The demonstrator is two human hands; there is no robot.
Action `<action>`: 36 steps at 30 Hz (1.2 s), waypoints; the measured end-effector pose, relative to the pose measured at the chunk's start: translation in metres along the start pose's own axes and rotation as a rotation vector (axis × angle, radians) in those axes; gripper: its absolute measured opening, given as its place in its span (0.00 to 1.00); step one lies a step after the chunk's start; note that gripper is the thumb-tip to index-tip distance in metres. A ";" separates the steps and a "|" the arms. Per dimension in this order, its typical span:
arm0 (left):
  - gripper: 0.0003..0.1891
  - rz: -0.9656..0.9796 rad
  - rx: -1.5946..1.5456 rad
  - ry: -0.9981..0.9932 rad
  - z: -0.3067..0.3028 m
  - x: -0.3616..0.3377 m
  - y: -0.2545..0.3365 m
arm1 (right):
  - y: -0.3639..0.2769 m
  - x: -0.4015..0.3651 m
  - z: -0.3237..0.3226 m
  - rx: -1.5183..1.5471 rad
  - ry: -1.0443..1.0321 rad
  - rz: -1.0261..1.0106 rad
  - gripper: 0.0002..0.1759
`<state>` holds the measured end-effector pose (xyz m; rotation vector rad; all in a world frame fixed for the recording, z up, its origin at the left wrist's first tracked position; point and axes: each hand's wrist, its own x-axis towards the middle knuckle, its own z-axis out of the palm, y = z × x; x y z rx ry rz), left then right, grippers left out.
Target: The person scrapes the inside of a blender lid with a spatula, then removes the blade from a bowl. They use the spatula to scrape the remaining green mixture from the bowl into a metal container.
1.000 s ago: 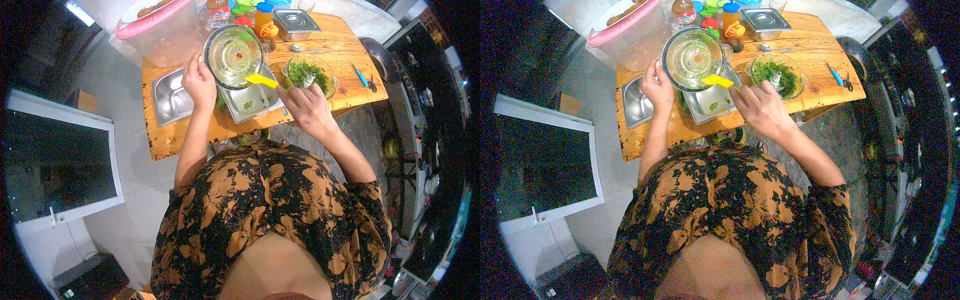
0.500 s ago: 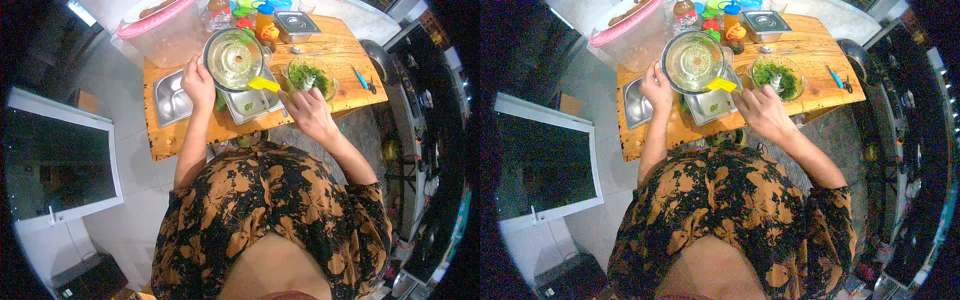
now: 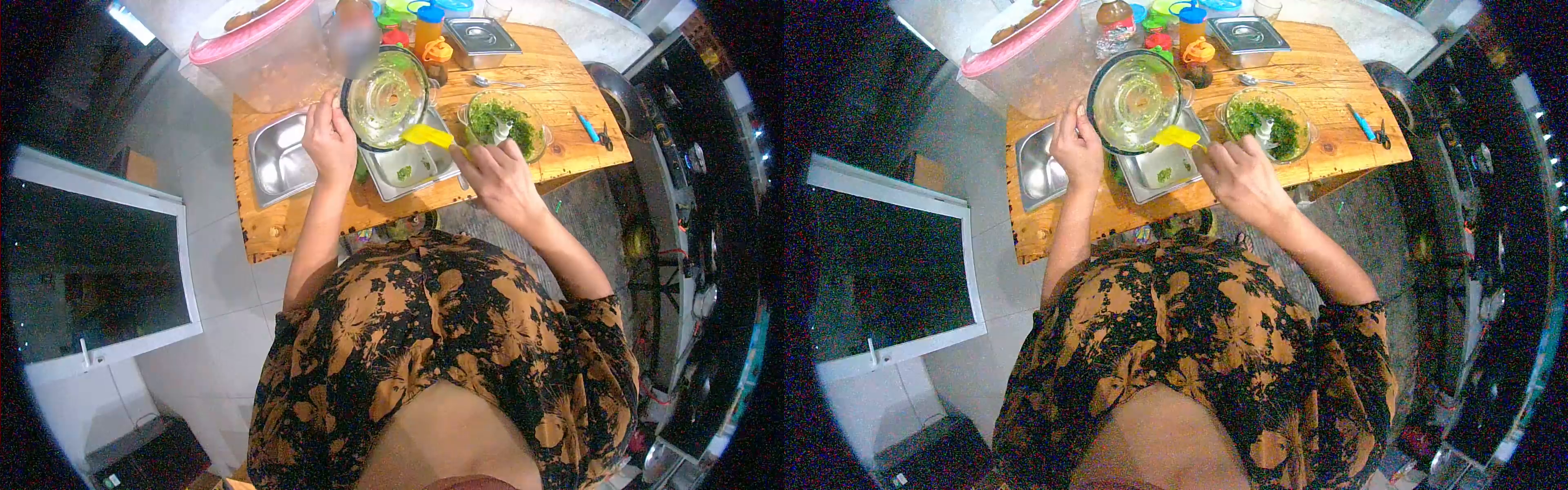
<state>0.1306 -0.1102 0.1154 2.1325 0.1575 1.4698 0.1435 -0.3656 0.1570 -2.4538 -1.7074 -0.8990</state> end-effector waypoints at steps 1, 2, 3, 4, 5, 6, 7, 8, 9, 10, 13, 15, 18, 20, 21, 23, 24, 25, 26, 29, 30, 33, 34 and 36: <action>0.12 -0.001 0.000 0.000 0.000 -0.001 0.000 | 0.004 0.002 -0.001 -0.019 0.009 0.012 0.18; 0.13 0.026 -0.003 0.000 0.001 -0.001 0.000 | 0.007 0.004 -0.001 -0.039 0.019 0.024 0.18; 0.13 0.053 -0.007 0.000 0.001 -0.001 0.001 | 0.010 0.007 0.000 -0.038 0.077 0.026 0.17; 0.13 0.054 -0.010 0.000 0.001 -0.001 0.002 | 0.012 0.008 0.003 -0.041 0.077 0.027 0.17; 0.14 0.092 -0.008 -0.002 -0.001 -0.001 0.005 | 0.013 0.008 0.007 -0.034 0.052 0.026 0.17; 0.14 0.130 -0.005 -0.004 -0.002 -0.001 0.007 | 0.013 0.007 0.010 -0.027 0.027 0.024 0.17; 0.14 0.129 -0.005 -0.004 -0.002 -0.002 0.007 | 0.011 0.005 0.011 -0.026 0.027 0.024 0.17; 0.14 0.137 -0.013 -0.004 -0.002 -0.004 0.006 | 0.008 0.002 0.012 -0.042 -0.012 0.008 0.17; 0.13 0.145 -0.021 -0.005 -0.003 -0.006 0.006 | 0.004 0.000 0.012 -0.057 -0.051 -0.010 0.17; 0.13 0.144 -0.020 -0.003 -0.004 -0.007 0.006 | 0.001 -0.001 0.011 -0.057 -0.051 -0.012 0.17; 0.14 0.156 -0.009 -0.049 -0.005 -0.013 0.006 | -0.008 -0.006 0.011 -0.021 -0.076 0.008 0.17; 0.20 0.293 0.020 -0.035 -0.004 -0.016 0.004 | -0.012 -0.007 0.014 0.032 -0.041 -0.015 0.17; 0.15 0.325 0.018 -0.033 -0.003 -0.019 0.003 | -0.015 -0.004 0.007 0.087 -0.085 -0.017 0.17; 0.18 0.348 0.030 -0.020 -0.001 -0.021 -0.002 | -0.011 -0.001 -0.001 0.092 -0.059 -0.003 0.17; 0.21 0.369 0.042 -0.008 -0.001 -0.022 -0.004 | -0.009 0.000 -0.002 0.098 -0.034 0.010 0.16; 0.21 0.372 0.050 -0.027 -0.003 -0.021 -0.004 | -0.004 0.001 0.000 0.049 -0.050 0.028 0.16; 0.21 0.375 0.058 -0.043 -0.004 -0.021 -0.003 | -0.001 0.002 0.002 -0.001 -0.065 0.044 0.16; 0.21 0.376 0.058 -0.042 -0.004 -0.022 -0.002 | 0.000 0.001 0.006 0.010 -0.067 0.050 0.16; 0.20 0.389 0.046 -0.036 -0.004 -0.023 -0.001 | -0.001 0.001 0.008 0.010 -0.067 0.049 0.16; 0.20 0.425 0.056 -0.009 -0.002 -0.022 0.000 | -0.008 0.002 0.016 0.016 -0.013 0.021 0.16; 0.19 0.446 0.076 0.010 -0.002 -0.022 0.001 | -0.013 0.001 0.017 0.051 -0.026 0.006 0.15; 0.18 0.449 0.082 0.034 0.000 -0.024 -0.001 | -0.019 -0.003 0.011 0.114 -0.040 0.001 0.15; 0.18 0.450 0.084 0.035 0.000 -0.024 0.000 | -0.019 -0.002 0.009 0.144 -0.042 0.007 0.15; 0.18 0.391 0.069 0.019 -0.003 -0.024 0.001 | -0.014 -0.003 0.004 0.163 -0.016 0.039 0.16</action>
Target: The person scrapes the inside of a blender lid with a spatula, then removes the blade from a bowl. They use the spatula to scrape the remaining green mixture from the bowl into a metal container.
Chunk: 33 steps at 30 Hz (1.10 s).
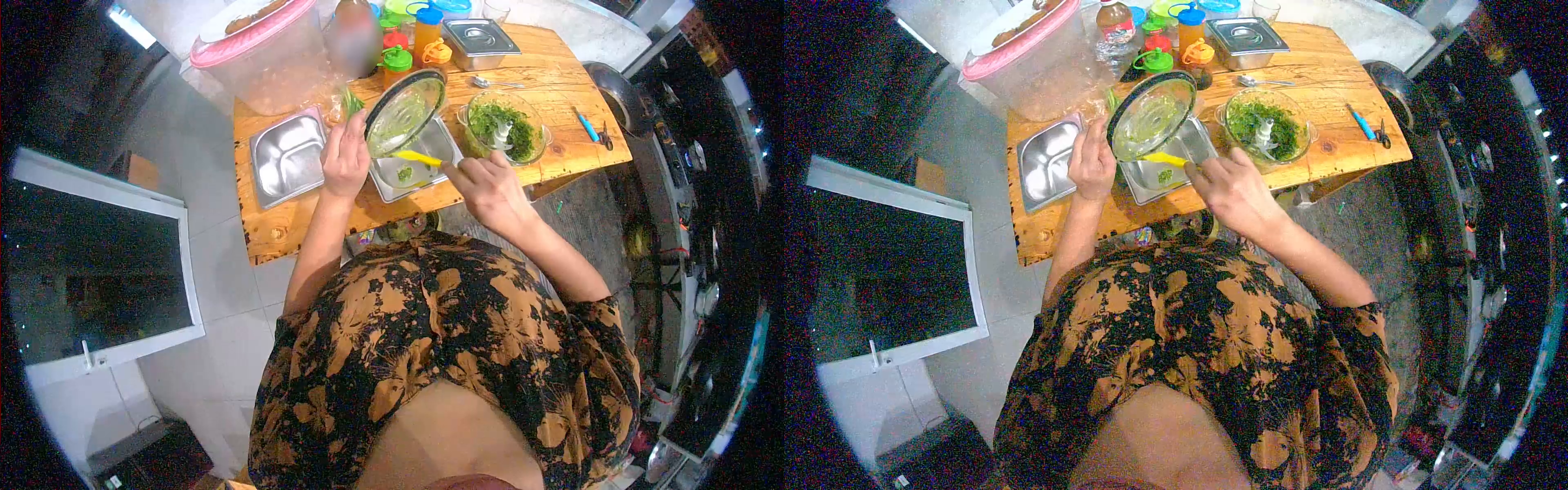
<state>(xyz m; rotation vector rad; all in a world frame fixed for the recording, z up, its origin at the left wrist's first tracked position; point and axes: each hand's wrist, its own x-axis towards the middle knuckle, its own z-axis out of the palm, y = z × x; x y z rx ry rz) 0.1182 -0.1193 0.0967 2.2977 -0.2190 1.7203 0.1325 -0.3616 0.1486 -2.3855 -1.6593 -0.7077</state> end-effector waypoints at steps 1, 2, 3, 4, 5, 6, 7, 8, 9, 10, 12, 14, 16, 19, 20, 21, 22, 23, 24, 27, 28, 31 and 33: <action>0.18 0.003 0.000 0.001 0.001 -0.001 -0.002 | 0.002 -0.001 -0.002 0.018 0.027 0.034 0.17; 0.17 -0.038 -0.044 0.020 0.002 -0.003 -0.005 | 0.005 -0.001 -0.002 0.016 0.028 0.036 0.17; 0.17 -0.078 -0.090 0.037 0.003 -0.003 -0.005 | 0.008 -0.001 0.000 0.025 0.044 0.048 0.18; 0.17 -0.072 -0.095 0.037 0.003 -0.002 -0.004 | 0.011 0.000 0.001 0.032 0.062 0.061 0.19; 0.17 -0.125 -0.097 0.021 0.001 -0.001 -0.002 | 0.011 -0.001 0.003 0.029 0.067 0.066 0.19; 0.16 -0.178 -0.099 0.005 -0.001 0.000 -0.001 | 0.011 -0.001 0.007 0.045 0.071 0.061 0.20; 0.16 -0.210 -0.089 -0.002 0.000 -0.002 -0.002 | 0.010 -0.001 0.009 0.061 0.073 0.057 0.20; 0.16 -0.204 -0.093 -0.004 -0.001 -0.001 -0.002 | 0.009 -0.001 0.008 0.059 0.077 0.064 0.20; 0.16 -0.213 -0.107 0.013 -0.001 0.000 -0.001 | 0.009 -0.002 0.008 0.083 0.077 0.051 0.20; 0.16 -0.223 -0.121 0.030 -0.001 0.000 -0.001 | 0.008 -0.003 0.007 0.107 0.077 0.037 0.20; 0.15 -0.200 -0.123 0.043 0.001 0.000 -0.004 | 0.007 -0.007 0.007 0.103 0.052 0.032 0.22; 0.14 -0.182 -0.117 0.052 0.001 0.002 -0.005 | 0.008 -0.007 0.005 0.098 0.027 0.023 0.25; 0.14 -0.184 -0.105 0.037 0.001 0.000 -0.004 | 0.010 -0.003 -0.004 0.044 0.059 -0.023 0.19; 0.14 -0.184 -0.091 0.048 0.004 -0.002 -0.007 | 0.012 -0.005 -0.011 0.009 0.019 -0.034 0.20; 0.14 -0.179 -0.095 0.069 0.005 -0.003 -0.007 | 0.013 -0.004 -0.011 0.008 0.018 -0.042 0.20; 0.14 -0.184 -0.091 0.074 0.004 -0.001 -0.006 | 0.013 -0.004 -0.011 0.027 0.040 -0.007 0.20; 0.14 -0.207 -0.090 0.053 0.002 0.001 -0.003 | 0.013 -0.003 -0.011 0.045 0.062 0.030 0.21; 0.14 -0.229 -0.090 0.032 0.002 0.003 -0.001 | 0.011 -0.002 -0.009 0.045 0.062 0.023 0.21; 0.14 -0.230 -0.087 0.037 0.002 0.003 0.000 | 0.008 -0.001 -0.006 0.055 0.050 0.047 0.22; 0.14 -0.251 -0.109 0.051 0.004 0.003 0.000 | 0.002 0.006 0.002 0.065 0.034 0.077 0.23; 0.14 -0.254 -0.114 0.041 0.004 0.001 0.000 | 0.001 0.007 0.004 0.067 0.025 0.088 0.23; 0.14 -0.233 -0.096 0.051 0.006 0.001 -0.003 | 0.000 0.008 0.006 0.052 0.060 0.050 0.21; 0.14 -0.209 -0.074 0.072 0.006 0.002 -0.003 | -0.004 0.006 0.005 0.042 0.080 0.019 0.20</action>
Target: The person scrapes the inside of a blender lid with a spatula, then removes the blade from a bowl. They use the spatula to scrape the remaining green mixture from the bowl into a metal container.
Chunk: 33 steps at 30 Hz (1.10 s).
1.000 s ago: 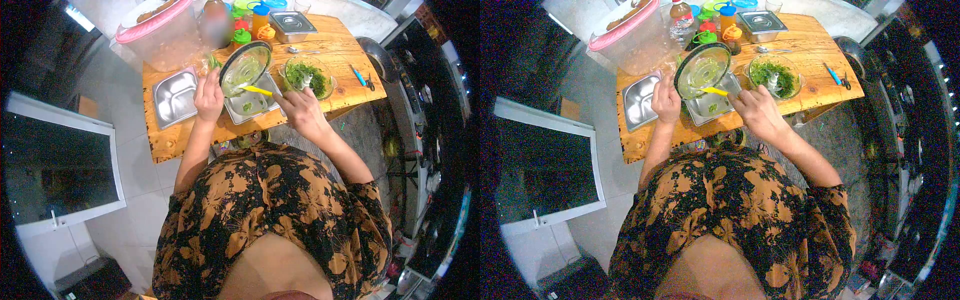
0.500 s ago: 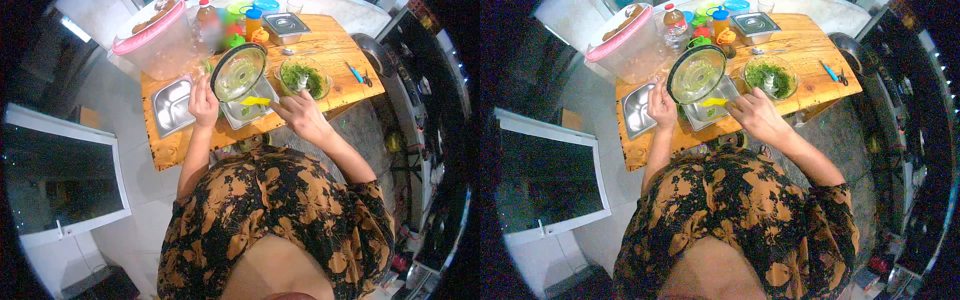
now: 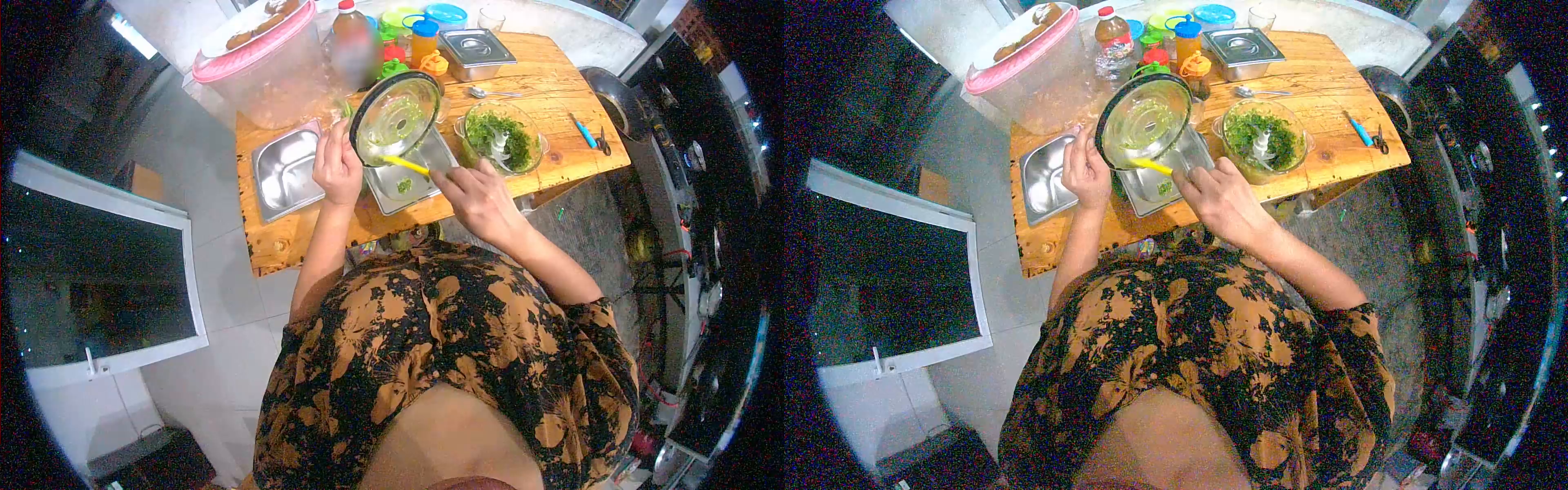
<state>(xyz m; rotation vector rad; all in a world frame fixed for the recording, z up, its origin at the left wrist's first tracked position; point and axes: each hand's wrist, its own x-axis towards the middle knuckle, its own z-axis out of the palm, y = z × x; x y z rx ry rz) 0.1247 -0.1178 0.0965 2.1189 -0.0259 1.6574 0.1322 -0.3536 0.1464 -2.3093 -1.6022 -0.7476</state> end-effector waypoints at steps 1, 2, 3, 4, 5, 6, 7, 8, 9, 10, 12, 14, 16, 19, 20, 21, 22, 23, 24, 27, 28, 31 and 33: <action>0.13 -0.021 -0.011 0.006 0.000 0.002 0.001 | -0.003 -0.002 -0.002 -0.001 -0.016 -0.020 0.20; 0.13 -0.042 -0.021 0.013 -0.001 0.003 0.002 | -0.005 -0.002 -0.004 -0.004 -0.032 -0.042 0.20; 0.13 -0.043 -0.020 0.014 -0.001 0.003 0.003 | -0.005 -0.003 -0.005 -0.003 -0.033 -0.044 0.20; 0.13 -0.028 -0.015 0.006 -0.002 0.003 0.003 | -0.003 -0.005 -0.007 -0.010 -0.045 -0.051 0.20; 0.13 -0.011 -0.009 -0.002 -0.002 0.004 0.003 | -0.001 -0.006 -0.008 -0.017 -0.054 -0.058 0.20; 0.13 -0.011 -0.008 0.002 -0.003 0.004 0.001 | 0.001 -0.005 -0.011 -0.018 -0.054 -0.062 0.20; 0.13 -0.020 -0.005 -0.014 -0.003 0.003 0.000 | 0.004 -0.004 -0.016 -0.037 -0.052 -0.053 0.20; 0.14 -0.030 -0.004 -0.031 -0.003 0.002 -0.001 | 0.005 -0.002 -0.020 -0.057 -0.052 -0.041 0.20; 0.14 -0.027 -0.007 -0.031 -0.002 0.002 -0.001 | 0.007 0.000 -0.021 -0.060 -0.050 -0.039 0.20; 0.14 -0.040 -0.021 -0.024 -0.001 0.001 -0.001 | 0.007 0.003 -0.022 -0.053 -0.023 -0.018 0.20; 0.14 -0.045 -0.041 -0.018 0.000 0.002 0.001 | 0.005 0.006 -0.020 -0.053 0.008 0.010 0.20; 0.14 -0.048 -0.012 -0.008 0.002 0.002 0.003 | -0.001 0.008 -0.012 -0.003 0.046 0.024 0.20; 0.12 -0.012 0.002 0.018 0.005 0.004 0.002 | -0.006 0.010 -0.008 -0.031 0.029 0.042 0.20; 0.10 -0.002 0.004 0.030 0.006 0.003 0.006 | -0.012 0.015 -0.002 -0.072 0.015 0.043 0.19; 0.09 -0.024 -0.008 0.018 0.006 0.003 0.007 | -0.015 0.016 0.002 -0.077 0.000 0.034 0.19; 0.09 -0.025 -0.008 0.016 0.006 0.003 0.009 | -0.017 0.017 0.004 -0.080 -0.014 0.024 0.18; 0.10 -0.010 -0.004 0.023 0.007 0.004 0.009 | -0.018 0.018 0.005 -0.106 -0.013 0.007 0.18; 0.10 0.005 0.001 0.029 0.007 0.004 0.009 | -0.019 0.019 0.006 -0.103 -0.013 0.007 0.18; 0.10 0.005 0.003 0.027 0.007 0.004 0.009 | -0.020 0.019 0.007 -0.101 -0.020 -0.026 0.18; 0.10 -0.032 0.022 0.038 0.008 0.004 0.009 | -0.024 0.019 0.010 -0.110 -0.039 -0.074 0.18; 0.11 -0.034 0.027 0.029 0.007 0.005 0.009 | -0.025 0.019 0.010 -0.124 -0.052 -0.090 0.17; 0.13 -0.035 0.036 0.033 0.005 0.007 0.006 | -0.024 0.020 0.003 -0.102 -0.068 -0.125 0.25; 0.12 -0.034 0.047 0.047 0.004 0.010 0.002 | -0.021 0.016 0.004 -0.083 -0.058 -0.134 0.25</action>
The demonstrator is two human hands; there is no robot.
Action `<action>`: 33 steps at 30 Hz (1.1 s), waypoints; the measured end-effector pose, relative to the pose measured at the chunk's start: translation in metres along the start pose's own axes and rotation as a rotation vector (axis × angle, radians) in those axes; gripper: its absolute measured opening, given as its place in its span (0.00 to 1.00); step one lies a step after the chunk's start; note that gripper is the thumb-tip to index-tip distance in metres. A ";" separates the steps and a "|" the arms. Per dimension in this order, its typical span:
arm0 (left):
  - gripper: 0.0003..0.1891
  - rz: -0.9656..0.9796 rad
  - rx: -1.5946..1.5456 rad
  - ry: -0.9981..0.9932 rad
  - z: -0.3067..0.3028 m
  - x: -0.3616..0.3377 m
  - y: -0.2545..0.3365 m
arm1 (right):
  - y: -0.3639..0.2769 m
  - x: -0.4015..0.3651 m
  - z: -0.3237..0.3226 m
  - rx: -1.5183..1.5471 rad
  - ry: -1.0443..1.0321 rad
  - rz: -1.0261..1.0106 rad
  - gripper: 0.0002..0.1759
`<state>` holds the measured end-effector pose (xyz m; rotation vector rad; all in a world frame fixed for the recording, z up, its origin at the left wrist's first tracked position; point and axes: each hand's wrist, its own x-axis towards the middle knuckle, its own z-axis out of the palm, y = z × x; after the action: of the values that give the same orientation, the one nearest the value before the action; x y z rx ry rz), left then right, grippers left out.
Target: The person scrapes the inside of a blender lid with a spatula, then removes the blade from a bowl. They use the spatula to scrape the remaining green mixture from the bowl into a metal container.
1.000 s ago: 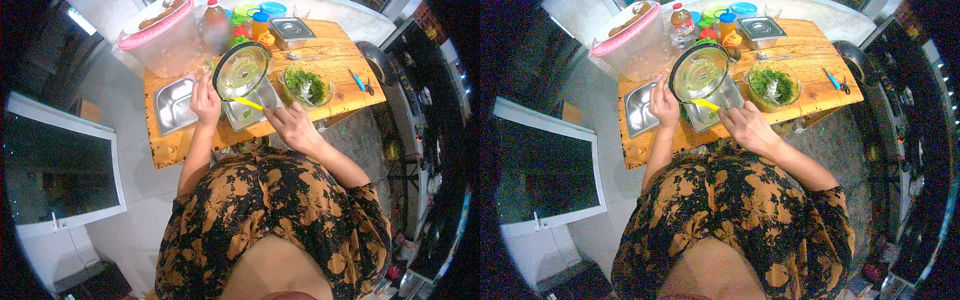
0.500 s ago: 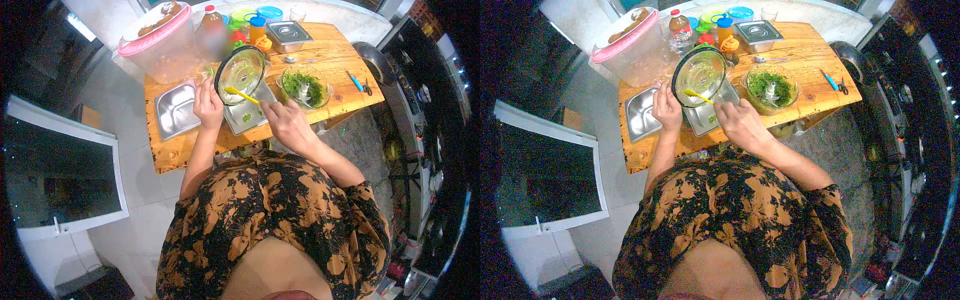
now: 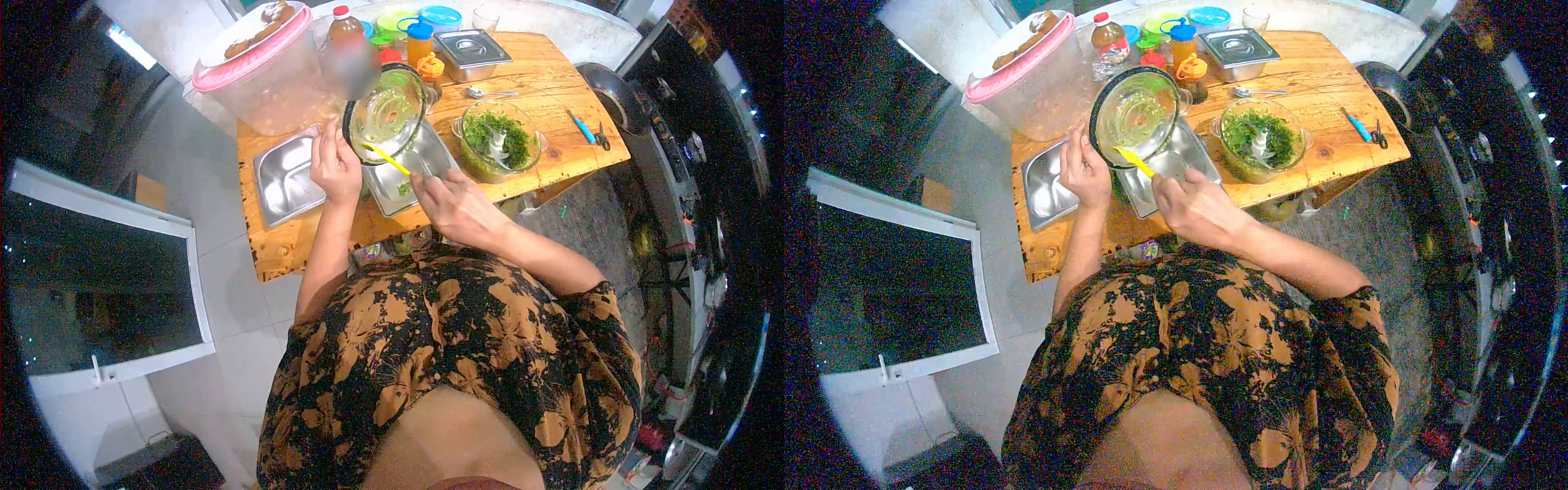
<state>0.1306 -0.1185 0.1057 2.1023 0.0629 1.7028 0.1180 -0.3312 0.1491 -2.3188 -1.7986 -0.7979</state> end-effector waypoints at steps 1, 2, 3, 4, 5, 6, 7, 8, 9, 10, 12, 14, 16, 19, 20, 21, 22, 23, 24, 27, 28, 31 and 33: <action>0.12 0.028 0.005 0.020 0.000 0.001 -0.002 | 0.001 -0.004 0.000 0.016 0.012 -0.007 0.26; 0.12 0.057 0.008 0.040 0.000 0.002 -0.003 | 0.001 -0.007 0.000 0.016 0.012 -0.007 0.26; 0.12 0.057 0.008 0.040 0.001 0.002 -0.003 | 0.001 -0.011 -0.001 0.004 0.010 -0.041 0.26; 0.12 0.037 -0.008 0.048 0.001 0.002 -0.004 | 0.002 -0.014 -0.002 -0.010 0.006 -0.074 0.26; 0.12 0.014 -0.024 0.054 0.001 0.001 -0.004 | 0.002 -0.014 -0.004 -0.012 0.004 -0.072 0.26; 0.12 0.012 -0.026 0.053 0.001 0.001 -0.003 | 0.004 -0.014 -0.007 -0.006 0.020 -0.070 0.25; 0.12 0.006 -0.029 0.040 0.001 0.002 -0.003 | 0.006 -0.013 -0.010 0.000 0.038 -0.069 0.23; 0.12 0.000 -0.031 0.025 0.000 0.003 -0.003 | 0.009 -0.014 -0.012 0.001 0.037 -0.070 0.23; 0.12 0.000 -0.030 0.024 -0.001 0.003 -0.003 | 0.015 -0.016 -0.014 0.003 0.022 -0.071 0.23; 0.12 0.013 -0.029 0.028 0.000 0.004 -0.004 | 0.021 -0.019 -0.015 0.005 0.008 -0.072 0.23; 0.12 0.025 -0.030 0.032 0.000 0.003 -0.003 | 0.031 -0.024 -0.019 0.024 -0.011 -0.040 0.23; 0.12 0.015 -0.038 0.022 0.001 0.003 -0.003 | 0.039 -0.025 -0.023 0.053 0.026 0.019 0.22; 0.12 0.013 -0.056 0.016 0.002 0.003 -0.001 | 0.042 -0.023 -0.025 0.049 0.029 0.048 0.21; 0.13 -0.007 -0.066 -0.021 0.003 0.001 0.003 | 0.037 -0.017 -0.020 0.053 0.092 0.110 0.21; 0.13 -0.024 -0.058 -0.054 0.002 0.000 0.004 | 0.032 -0.015 -0.020 0.061 0.122 0.136 0.21; 0.13 -0.023 -0.056 -0.054 0.002 0.000 0.003 | 0.028 -0.013 -0.019 0.070 0.152 0.162 0.21; 0.13 0.011 -0.044 -0.043 0.003 0.000 0.003 | 0.027 -0.012 -0.018 0.072 0.153 0.162 0.21; 0.14 0.045 -0.034 -0.032 0.004 0.000 0.003 | 0.027 -0.011 -0.017 0.052 0.136 0.171 0.21; 0.14 0.045 -0.035 -0.032 0.004 0.001 0.003 | 0.027 -0.011 -0.016 0.030 0.119 0.180 0.21; 0.14 0.074 -0.016 -0.052 0.004 0.002 0.005 | 0.024 -0.009 -0.009 0.040 0.117 0.187 0.20; 0.14 0.087 -0.019 -0.037 0.005 0.001 0.005 | 0.023 -0.007 -0.006 0.042 0.117 0.187 0.20; 0.15 0.062 -0.025 -0.058 0.002 0.000 0.007 | 0.018 -0.003 -0.002 0.065 0.130 0.148 0.18; 0.15 0.024 -0.031 -0.095 0.002 0.000 0.009 | 0.016 -0.001 -0.004 0.051 0.069 0.129 0.17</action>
<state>0.1306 -0.1269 0.1087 2.1658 -0.0174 1.6039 0.1313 -0.3386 0.1558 -2.3166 -1.6047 -0.7928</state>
